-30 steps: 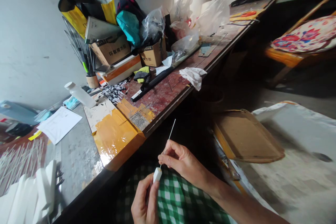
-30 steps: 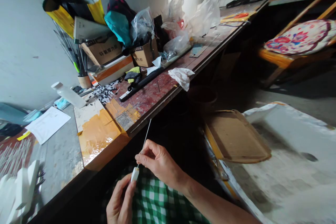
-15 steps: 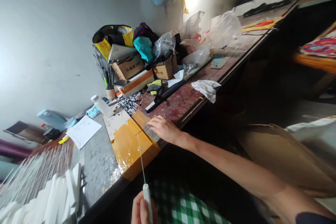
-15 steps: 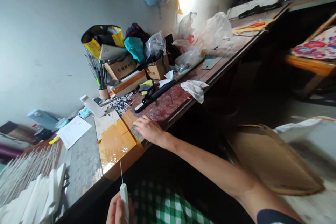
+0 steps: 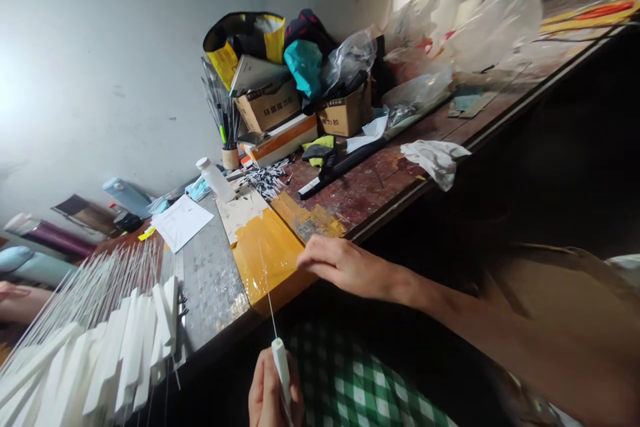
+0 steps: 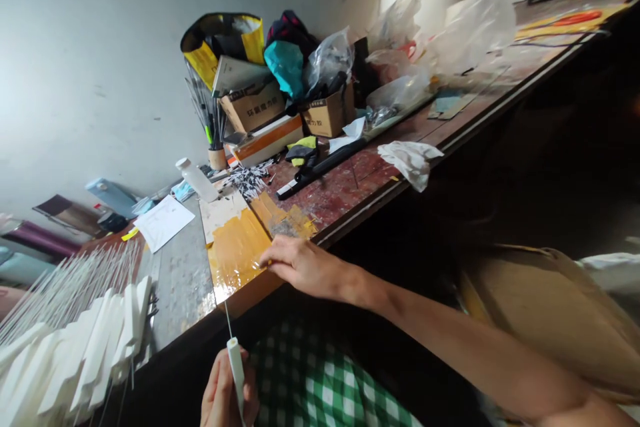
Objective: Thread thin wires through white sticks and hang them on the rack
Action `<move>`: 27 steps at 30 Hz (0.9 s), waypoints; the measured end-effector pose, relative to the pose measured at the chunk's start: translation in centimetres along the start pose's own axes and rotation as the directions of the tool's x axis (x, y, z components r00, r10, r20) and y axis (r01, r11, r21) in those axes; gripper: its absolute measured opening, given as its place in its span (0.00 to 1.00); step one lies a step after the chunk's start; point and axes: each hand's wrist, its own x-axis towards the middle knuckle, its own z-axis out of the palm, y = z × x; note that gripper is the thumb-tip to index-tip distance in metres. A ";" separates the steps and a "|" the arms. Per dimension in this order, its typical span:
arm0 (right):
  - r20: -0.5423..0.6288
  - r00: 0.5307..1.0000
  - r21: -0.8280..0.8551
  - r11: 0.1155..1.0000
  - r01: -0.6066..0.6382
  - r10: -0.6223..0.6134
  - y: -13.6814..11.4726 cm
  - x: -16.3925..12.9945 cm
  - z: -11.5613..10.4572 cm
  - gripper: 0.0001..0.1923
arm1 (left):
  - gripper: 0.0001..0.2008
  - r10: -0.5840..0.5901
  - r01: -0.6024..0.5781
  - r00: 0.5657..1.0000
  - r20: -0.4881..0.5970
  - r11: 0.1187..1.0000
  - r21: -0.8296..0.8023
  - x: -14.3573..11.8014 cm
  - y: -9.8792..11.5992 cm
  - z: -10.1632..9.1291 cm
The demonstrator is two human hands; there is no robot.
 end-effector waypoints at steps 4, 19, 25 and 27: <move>0.157 0.987 0.247 0.967 -0.067 0.028 -2.6 -2.5 0.7 0.10 | 0.25 0.004 0.006 0.995 0.095 0.994 -0.106 -0.4 0.6 0.2; 0.333 0.937 0.228 0.956 -0.184 0.101 -3.8 -4.1 1.2 0.14 | 0.18 0.184 -0.186 0.982 0.044 0.982 0.031 -0.4 0.0 -1.2; 0.393 0.901 0.311 0.895 -0.320 0.186 -4.4 -4.7 1.5 0.11 | 0.12 0.486 -0.484 0.872 -0.060 0.874 0.037 -0.7 -0.3 0.0; 0.418 0.875 0.347 0.847 -0.402 0.244 -4.4 -4.9 2.2 0.09 | 0.12 0.557 -0.557 0.823 -0.108 0.830 0.038 -0.6 -0.7 0.3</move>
